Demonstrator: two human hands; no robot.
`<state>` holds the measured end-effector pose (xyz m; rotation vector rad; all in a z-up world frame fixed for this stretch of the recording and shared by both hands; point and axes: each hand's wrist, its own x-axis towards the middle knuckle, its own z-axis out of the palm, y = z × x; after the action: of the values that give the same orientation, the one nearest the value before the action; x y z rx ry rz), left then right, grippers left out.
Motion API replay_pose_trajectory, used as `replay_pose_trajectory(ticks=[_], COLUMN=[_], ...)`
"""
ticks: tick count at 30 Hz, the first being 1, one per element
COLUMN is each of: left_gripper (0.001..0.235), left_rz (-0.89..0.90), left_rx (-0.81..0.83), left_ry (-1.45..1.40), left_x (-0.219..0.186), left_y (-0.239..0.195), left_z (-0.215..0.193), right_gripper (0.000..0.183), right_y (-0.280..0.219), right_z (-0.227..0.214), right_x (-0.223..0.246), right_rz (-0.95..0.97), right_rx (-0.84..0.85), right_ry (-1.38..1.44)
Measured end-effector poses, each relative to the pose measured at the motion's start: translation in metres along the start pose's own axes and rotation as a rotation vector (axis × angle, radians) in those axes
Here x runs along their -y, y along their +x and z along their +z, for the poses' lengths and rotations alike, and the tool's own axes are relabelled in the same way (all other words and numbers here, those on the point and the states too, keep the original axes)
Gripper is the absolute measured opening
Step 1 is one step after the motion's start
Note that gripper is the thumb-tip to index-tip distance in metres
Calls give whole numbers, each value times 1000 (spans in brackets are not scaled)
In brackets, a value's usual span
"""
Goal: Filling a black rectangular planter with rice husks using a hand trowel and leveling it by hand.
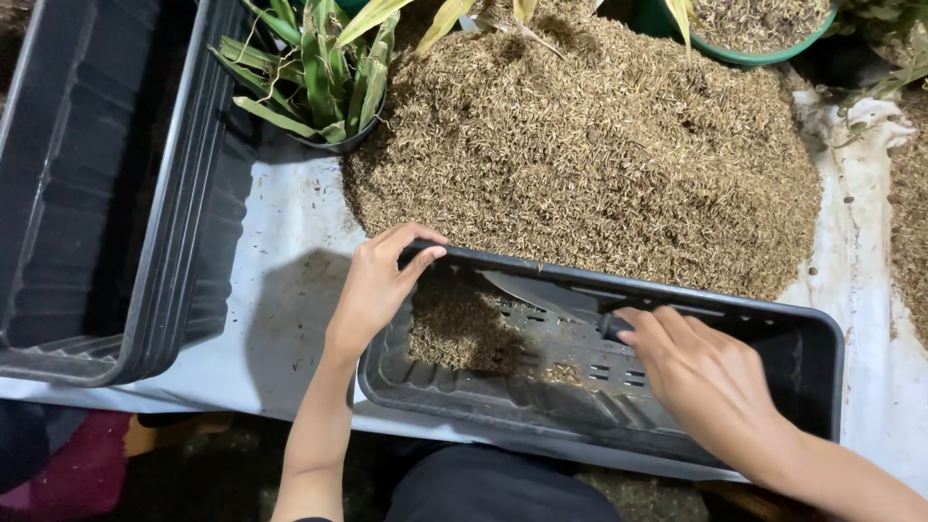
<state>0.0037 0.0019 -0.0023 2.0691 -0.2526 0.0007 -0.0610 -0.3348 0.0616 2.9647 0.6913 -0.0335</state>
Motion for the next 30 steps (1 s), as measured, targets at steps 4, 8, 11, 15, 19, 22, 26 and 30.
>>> replay_pose_trajectory(ticks=[4, 8, 11, 15, 19, 22, 26, 30], left_gripper=[15, 16, 18, 21, 19, 26, 24, 27], left_rz=[34, -12, -19, -32, -7, -40, -81, -243], left_rx=[-13, -1, 2, 5, 6, 25, 11, -2], left_ry=[0, 5, 6, -2, 10, 42, 78, 115], left_x=[0, 1, 1, -3, -2, -3, 3, 4], left_y=[-1, -1, -2, -2, -3, -3, -7, -10], left_z=[1, 0, 0, 0, -1, -4, -14, -26], right_gripper=[28, 23, 33, 36, 33, 41, 38, 22], right_y=[14, 8, -2, 0, -6, -15, -45, -111], right_z=[19, -4, -11, -11, -16, -26, 6, 166], right_x=[4, 3, -6, -7, -14, -38, -123, -325], right_rz=[-168, -219, -84, 31, -11, -26, 214, 318], right_rx=[-13, -97, -81, 52, 9, -89, -292, -565], right_ry=[111, 176, 151, 111, 140, 98, 178, 626])
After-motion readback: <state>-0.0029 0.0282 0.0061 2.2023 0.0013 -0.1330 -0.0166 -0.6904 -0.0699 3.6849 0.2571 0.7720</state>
